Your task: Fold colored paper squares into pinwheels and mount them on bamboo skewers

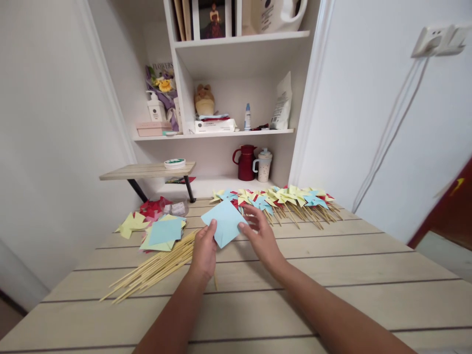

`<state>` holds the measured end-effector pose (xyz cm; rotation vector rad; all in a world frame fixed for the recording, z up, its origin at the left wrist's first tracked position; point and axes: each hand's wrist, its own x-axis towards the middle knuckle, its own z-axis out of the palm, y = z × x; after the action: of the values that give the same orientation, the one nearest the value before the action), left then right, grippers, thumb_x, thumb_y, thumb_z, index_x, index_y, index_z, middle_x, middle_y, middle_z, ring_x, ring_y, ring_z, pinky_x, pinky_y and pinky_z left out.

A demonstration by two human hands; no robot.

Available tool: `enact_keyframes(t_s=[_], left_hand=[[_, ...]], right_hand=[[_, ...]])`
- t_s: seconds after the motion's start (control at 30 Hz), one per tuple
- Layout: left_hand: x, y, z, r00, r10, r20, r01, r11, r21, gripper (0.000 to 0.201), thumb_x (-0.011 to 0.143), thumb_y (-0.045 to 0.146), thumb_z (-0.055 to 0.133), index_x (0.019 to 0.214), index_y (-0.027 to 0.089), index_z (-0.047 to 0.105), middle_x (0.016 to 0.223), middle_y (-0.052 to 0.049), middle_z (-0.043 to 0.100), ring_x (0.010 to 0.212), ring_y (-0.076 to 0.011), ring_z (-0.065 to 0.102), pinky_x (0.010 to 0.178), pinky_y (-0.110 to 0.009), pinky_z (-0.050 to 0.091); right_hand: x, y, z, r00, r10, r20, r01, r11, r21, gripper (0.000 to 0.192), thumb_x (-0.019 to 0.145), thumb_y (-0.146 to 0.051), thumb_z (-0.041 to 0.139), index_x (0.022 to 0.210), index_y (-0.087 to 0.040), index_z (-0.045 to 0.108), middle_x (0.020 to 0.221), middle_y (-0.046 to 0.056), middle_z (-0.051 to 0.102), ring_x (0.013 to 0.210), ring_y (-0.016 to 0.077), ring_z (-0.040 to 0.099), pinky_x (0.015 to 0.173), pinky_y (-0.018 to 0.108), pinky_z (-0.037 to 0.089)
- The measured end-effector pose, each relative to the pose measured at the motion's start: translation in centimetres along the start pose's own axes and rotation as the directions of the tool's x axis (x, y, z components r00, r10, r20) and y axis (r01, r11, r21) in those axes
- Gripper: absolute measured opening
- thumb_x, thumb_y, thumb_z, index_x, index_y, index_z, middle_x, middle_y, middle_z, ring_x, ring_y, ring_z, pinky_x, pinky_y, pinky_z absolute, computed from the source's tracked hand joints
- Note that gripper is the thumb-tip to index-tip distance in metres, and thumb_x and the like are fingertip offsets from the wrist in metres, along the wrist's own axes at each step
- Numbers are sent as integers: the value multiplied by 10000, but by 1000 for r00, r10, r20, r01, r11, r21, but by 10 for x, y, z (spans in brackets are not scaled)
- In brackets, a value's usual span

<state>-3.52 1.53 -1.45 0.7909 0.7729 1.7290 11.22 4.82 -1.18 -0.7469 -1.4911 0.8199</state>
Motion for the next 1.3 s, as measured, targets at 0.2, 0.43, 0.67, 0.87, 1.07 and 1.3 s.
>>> enact_keyframes(t_s=[0.2,0.43,0.67,0.87,1.07,1.3], left_hand=[[2,4,-2,1000,9,9,-8,992,-125,335,848,344,688,1085,109,709,1123,-136,739,1082,-251,674,969,-352,506],[3,4,-4,1000,3,4,-2,979,-206,305,852,303,685,1096,121,705,1166,-127,725,1117,-248,660,980,-355,509],[2,5,-1,997,-18,80,32,983,-181,351,877,324,659,1157,114,679,1192,-134,712,1124,-251,653,969,-349,508],[0,3,-1,994,-26,108,43,987,-157,329,874,305,664,1125,95,692,1175,-138,718,1101,-245,660,964,-344,506],[-1,4,0,993,-55,107,74,979,-190,344,876,293,660,1176,126,675,1192,-124,714,1115,-240,656,987,-348,495],[0,4,1,993,-61,98,80,976,-201,320,867,282,669,1145,123,686,1166,-122,724,1090,-241,665,949,-331,510]], right_hand=[[-11,-7,2,894,-423,148,446,807,-387,493,824,-110,537,1275,-309,552,1408,94,403,1336,284,399,1064,507,383],[-13,-3,5,820,-492,294,558,573,-600,408,785,-76,622,1130,-293,608,1489,101,340,1350,343,381,1028,555,355],[-11,0,4,794,-546,269,586,569,-577,154,848,-250,685,999,-273,659,1440,95,414,1299,341,439,1002,534,378],[-10,-1,4,823,-539,177,541,652,-530,52,884,-229,647,869,-267,679,1332,72,519,1212,295,515,967,498,406],[-8,1,2,808,-511,292,575,579,-578,393,793,-190,737,1157,-288,626,1451,121,405,1327,338,406,1019,541,368],[-13,-1,6,802,-544,249,579,602,-550,140,856,-193,661,968,-277,670,1394,71,487,1277,289,460,1028,504,380]])
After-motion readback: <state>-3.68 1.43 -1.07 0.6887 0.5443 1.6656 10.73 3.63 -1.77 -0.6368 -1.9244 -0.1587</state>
